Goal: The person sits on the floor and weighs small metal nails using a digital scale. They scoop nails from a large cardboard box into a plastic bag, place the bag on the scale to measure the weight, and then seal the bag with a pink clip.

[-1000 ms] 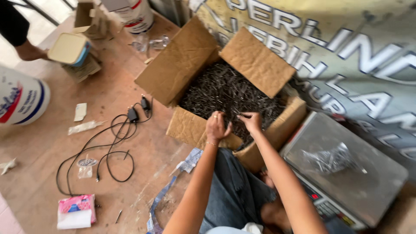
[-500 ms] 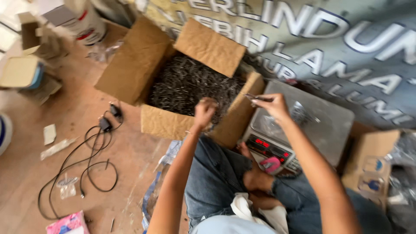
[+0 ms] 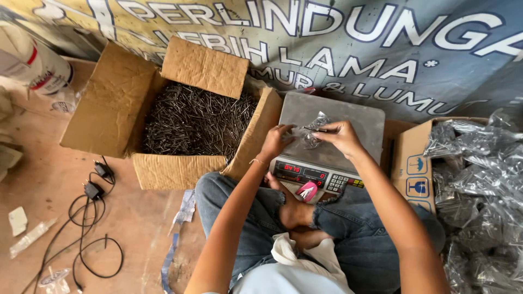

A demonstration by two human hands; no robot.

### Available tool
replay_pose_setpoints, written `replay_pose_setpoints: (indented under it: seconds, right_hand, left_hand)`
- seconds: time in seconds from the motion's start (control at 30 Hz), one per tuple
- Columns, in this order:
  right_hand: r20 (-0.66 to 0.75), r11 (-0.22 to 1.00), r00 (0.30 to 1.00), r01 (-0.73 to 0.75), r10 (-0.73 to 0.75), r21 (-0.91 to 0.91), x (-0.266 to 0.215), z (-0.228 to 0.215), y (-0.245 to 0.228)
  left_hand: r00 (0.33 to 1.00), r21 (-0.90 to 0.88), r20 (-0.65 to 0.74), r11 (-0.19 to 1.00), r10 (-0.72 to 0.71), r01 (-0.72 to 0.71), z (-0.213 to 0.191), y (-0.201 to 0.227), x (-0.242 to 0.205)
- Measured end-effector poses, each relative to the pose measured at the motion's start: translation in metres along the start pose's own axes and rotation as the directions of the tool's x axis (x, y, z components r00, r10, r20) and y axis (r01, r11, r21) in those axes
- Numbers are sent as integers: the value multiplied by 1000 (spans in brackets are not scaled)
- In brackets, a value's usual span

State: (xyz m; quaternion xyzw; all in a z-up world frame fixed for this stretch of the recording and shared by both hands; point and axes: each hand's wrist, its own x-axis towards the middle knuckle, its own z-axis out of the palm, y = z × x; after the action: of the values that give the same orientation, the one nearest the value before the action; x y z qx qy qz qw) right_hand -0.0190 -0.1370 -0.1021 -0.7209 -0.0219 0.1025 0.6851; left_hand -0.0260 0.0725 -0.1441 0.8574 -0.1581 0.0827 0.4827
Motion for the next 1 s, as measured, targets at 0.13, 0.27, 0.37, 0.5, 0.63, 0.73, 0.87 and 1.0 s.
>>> replay_pose_setpoints:
  seconds: [0.13, 0.27, 0.37, 0.5, 0.63, 0.73, 0.87, 1.0]
  right_hand:
    - [0, 998, 1000, -2, 2, 70, -3, 2, -4]
    - [0, 997, 1000, 8, -8, 82, -7, 0, -13]
    - [-17, 996, 1000, 22, -21, 82, -12, -6, -26]
    - [-47, 998, 997, 62, -61, 15, -16, -18, -44]
    - [-63, 997, 995, 80, -79, 11, -18, -28, -60]
    - [-79, 995, 993, 94, -92, 24, -19, -36, -69]
    - [-69, 996, 997, 47, -42, 72, -17, -42, -80]
    - [-20, 981, 996, -85, 90, 175, -13, -38, -89]
  left_hand:
    - [992, -29, -7, 992, -122, 122, 18, 2, 10]
    - [880, -49, 108, 881, -463, 470, 27, 6, 14]
    - [830, -148, 207, 822, -519, 551, 30, 16, 23]
    - [867, -395, 299, 775, -400, 494, 24, 50, 31]
    - [865, -323, 296, 810, -404, 489, 26, 83, 51]
    - [866, -250, 304, 843, -398, 476, 26, 97, 63]
    - [851, -281, 329, 818, -410, 503, 19, 111, 70]
    - [848, -353, 334, 780, -411, 517, 8, 123, 71]
